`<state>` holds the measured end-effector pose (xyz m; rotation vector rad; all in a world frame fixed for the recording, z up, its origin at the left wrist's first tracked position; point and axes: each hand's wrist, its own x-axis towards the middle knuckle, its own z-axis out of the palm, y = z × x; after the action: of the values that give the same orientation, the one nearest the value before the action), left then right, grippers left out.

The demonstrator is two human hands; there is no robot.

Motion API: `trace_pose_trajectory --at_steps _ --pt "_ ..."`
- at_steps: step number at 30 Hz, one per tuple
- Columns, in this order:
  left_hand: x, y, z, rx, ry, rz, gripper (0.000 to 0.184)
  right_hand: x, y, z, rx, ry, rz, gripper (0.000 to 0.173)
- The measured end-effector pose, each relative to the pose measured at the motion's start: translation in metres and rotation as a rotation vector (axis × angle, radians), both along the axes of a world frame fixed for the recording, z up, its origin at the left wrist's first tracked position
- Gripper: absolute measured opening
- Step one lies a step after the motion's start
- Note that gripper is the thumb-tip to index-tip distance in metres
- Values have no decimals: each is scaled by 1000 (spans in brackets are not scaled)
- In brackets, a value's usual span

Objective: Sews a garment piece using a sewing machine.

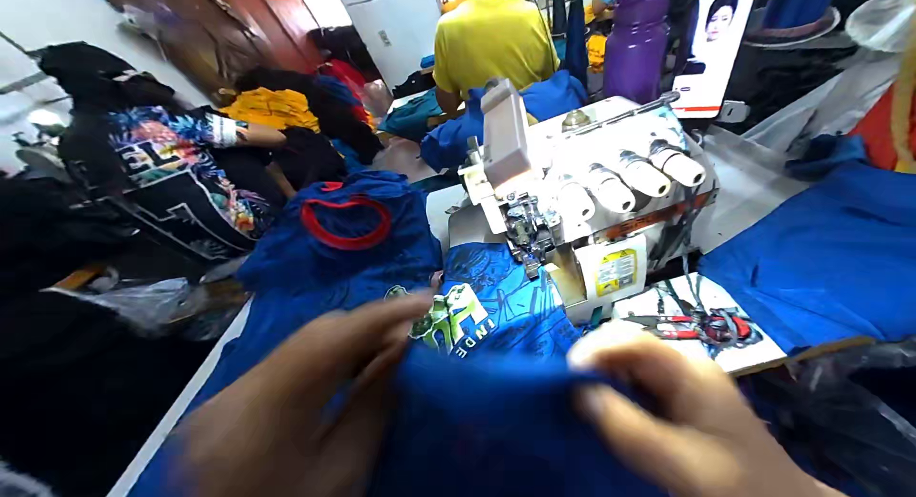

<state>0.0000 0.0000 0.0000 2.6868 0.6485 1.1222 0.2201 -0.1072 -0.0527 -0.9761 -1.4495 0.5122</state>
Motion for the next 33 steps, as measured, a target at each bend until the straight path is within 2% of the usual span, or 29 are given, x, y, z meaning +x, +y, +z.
trace_pose_trajectory --at_steps 2,3,5,9,12,14,15,16,18,20,23,27,30,33 --pt "26 35 -44 9 64 155 24 0 25 -31 -397 74 -77 19" --pt "35 44 -60 -30 86 188 23 0 34 -45 -521 87 -85 21" --pt "42 46 -73 -15 123 243 25 0 38 -61 -615 94 -112 21" --pt "45 44 -71 51 191 247 34 0 35 -66 -606 118 -172 19" --pt "47 48 -69 32 201 153 40 -5 39 -73 -464 97 -178 18" --pt "46 43 -62 -31 170 79 33 -10 42 -79 -360 76 -162 25" --pt "45 39 -57 -73 124 45 21 -12 43 -81 -330 71 -152 28" --pt "43 38 -56 -93 84 -2 19 -13 44 -83 -307 79 -149 30" --pt "37 44 -64 -80 61 -140 30 -15 46 -84 -290 123 -150 28" --pt "33 48 -80 -36 93 -193 33 -14 47 -79 -331 244 -111 22" --pt "33 48 -96 39 129 -167 38 -12 49 -64 -482 552 14 17" --pt "39 52 -105 92 43 -169 25 -13 50 -58 -537 719 94 12" --pt "44 55 -104 45 -34 -168 21 -15 49 -55 -525 677 67 12" --pt "48 56 -96 -32 -67 -210 23 -12 48 -57 -467 479 -28 12"
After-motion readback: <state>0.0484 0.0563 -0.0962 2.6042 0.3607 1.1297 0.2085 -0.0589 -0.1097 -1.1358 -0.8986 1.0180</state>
